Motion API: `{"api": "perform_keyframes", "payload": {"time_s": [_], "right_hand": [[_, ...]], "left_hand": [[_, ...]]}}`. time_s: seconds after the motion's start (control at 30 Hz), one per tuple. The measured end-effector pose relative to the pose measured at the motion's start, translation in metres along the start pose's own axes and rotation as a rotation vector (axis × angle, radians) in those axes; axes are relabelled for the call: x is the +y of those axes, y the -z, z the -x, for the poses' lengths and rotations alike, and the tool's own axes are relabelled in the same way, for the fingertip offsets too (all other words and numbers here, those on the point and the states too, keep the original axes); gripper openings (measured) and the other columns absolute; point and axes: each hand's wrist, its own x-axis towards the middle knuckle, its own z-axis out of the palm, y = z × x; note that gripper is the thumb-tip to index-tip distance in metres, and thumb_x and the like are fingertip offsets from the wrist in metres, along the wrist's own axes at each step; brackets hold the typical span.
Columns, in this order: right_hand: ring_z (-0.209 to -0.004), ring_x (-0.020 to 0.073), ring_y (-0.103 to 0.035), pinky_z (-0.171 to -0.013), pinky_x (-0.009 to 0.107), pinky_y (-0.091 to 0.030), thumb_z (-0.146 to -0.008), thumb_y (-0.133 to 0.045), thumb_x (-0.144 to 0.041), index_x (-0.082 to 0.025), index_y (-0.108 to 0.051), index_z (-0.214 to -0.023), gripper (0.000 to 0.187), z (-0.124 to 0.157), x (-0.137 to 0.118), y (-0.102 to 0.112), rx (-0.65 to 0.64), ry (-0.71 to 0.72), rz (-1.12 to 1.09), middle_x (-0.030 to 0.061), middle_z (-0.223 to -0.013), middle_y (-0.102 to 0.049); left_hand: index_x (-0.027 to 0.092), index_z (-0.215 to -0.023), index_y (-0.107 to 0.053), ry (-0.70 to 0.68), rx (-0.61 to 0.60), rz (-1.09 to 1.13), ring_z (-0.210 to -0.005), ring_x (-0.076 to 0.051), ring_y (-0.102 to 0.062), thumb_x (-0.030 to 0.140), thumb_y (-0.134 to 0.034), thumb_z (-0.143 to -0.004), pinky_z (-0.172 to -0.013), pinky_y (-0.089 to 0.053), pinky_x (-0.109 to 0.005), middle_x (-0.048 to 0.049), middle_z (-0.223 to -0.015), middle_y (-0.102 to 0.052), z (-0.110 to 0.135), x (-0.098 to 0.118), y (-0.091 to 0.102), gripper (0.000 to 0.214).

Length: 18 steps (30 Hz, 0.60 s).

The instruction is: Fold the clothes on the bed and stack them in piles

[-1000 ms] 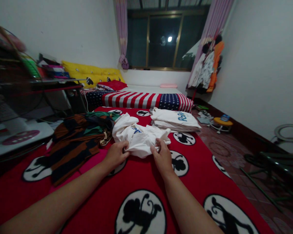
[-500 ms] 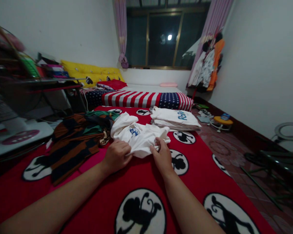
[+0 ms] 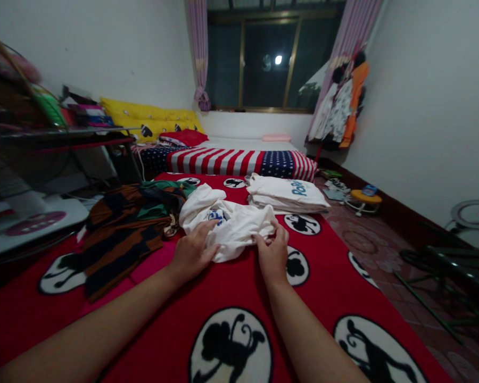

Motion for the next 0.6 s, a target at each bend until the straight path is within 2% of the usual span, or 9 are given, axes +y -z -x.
{"api": "perform_keyframes", "payload": {"time_s": [0.1, 0.23, 0.33, 0.4, 0.5, 0.53, 0.6], "right_hand": [[-0.066, 0.0143, -0.056, -0.074, 0.036, -0.050, -0.075, -0.061, -0.031, -0.015, -0.050, -0.125, 0.054, 0.000, -0.003, 0.002, 0.040, 0.034, -0.004, 0.0162, -0.127, -0.049], [-0.090, 0.0200, -0.059, -0.077, 0.035, -0.051, -0.077, -0.056, -0.023, -0.019, -0.054, -0.121, 0.044, 0.005, -0.017, 0.003, 0.026, 0.228, 0.054, 0.0135, -0.131, -0.047], [-0.114, 0.0252, -0.051, -0.092, 0.043, -0.047, -0.079, -0.051, -0.018, -0.020, -0.055, -0.118, 0.039, 0.009, -0.026, 0.002, 0.001, 0.375, 0.108, 0.0122, -0.130, -0.049], [-0.122, 0.0261, -0.046, -0.102, 0.048, -0.039, -0.079, -0.049, -0.016, -0.020, -0.055, -0.119, 0.040, 0.011, -0.028, 0.002, -0.024, 0.454, 0.138, 0.0112, -0.126, -0.053], [-0.126, 0.0261, -0.043, -0.108, 0.050, -0.032, -0.076, -0.050, -0.013, -0.020, -0.050, -0.127, 0.051, 0.012, -0.027, 0.001, -0.046, 0.497, 0.186, 0.0110, -0.131, -0.051], [-0.128, 0.0267, -0.040, -0.109, 0.051, -0.031, -0.074, -0.051, -0.012, -0.020, -0.047, -0.131, 0.058, 0.012, -0.026, 0.001, -0.048, 0.493, 0.208, 0.0111, -0.135, -0.048], [-0.132, 0.0291, -0.034, -0.110, 0.053, -0.028, -0.071, -0.053, -0.012, -0.022, -0.042, -0.138, 0.068, 0.011, -0.023, 0.001, -0.059, 0.458, 0.253, 0.0108, -0.142, -0.041]], "left_hand": [[0.021, -0.138, -0.039, 0.017, -0.055, -0.023, -0.102, -0.023, -0.061, 0.029, -0.061, -0.084, -0.075, -0.049, -0.029, -0.0062, -0.126, -0.059, 0.000, -0.001, -0.001, 0.059], [0.024, -0.116, -0.060, -0.075, -0.079, -0.062, -0.085, -0.018, -0.063, 0.027, -0.056, -0.089, -0.068, -0.045, -0.028, -0.0019, -0.113, -0.064, -0.001, -0.003, -0.001, 0.027], [0.024, -0.099, -0.068, -0.160, -0.026, -0.069, -0.080, -0.017, -0.060, 0.024, -0.051, -0.093, -0.071, -0.043, -0.030, -0.0016, -0.101, -0.068, -0.002, -0.004, 0.002, 0.018], [0.023, -0.093, -0.068, -0.225, 0.059, -0.026, -0.087, -0.020, -0.059, 0.025, -0.051, -0.093, -0.080, -0.041, -0.034, -0.0023, -0.096, -0.070, -0.002, -0.004, 0.005, 0.018], [0.021, -0.091, -0.066, -0.362, 0.168, 0.128, -0.097, -0.020, -0.058, 0.023, -0.047, -0.095, -0.091, -0.039, -0.038, -0.0040, -0.094, -0.070, 0.000, 0.002, 0.011, 0.019], [0.020, -0.091, -0.064, -0.429, 0.159, 0.182, -0.097, -0.019, -0.058, 0.020, -0.044, -0.095, -0.092, -0.039, -0.037, -0.0049, -0.093, -0.070, 0.002, 0.006, 0.013, 0.020], [0.018, -0.091, -0.061, -0.580, 0.059, 0.235, -0.091, -0.018, -0.059, 0.016, -0.040, -0.093, -0.088, -0.043, -0.034, -0.0068, -0.090, -0.069, 0.006, 0.014, 0.015, 0.022]]}}
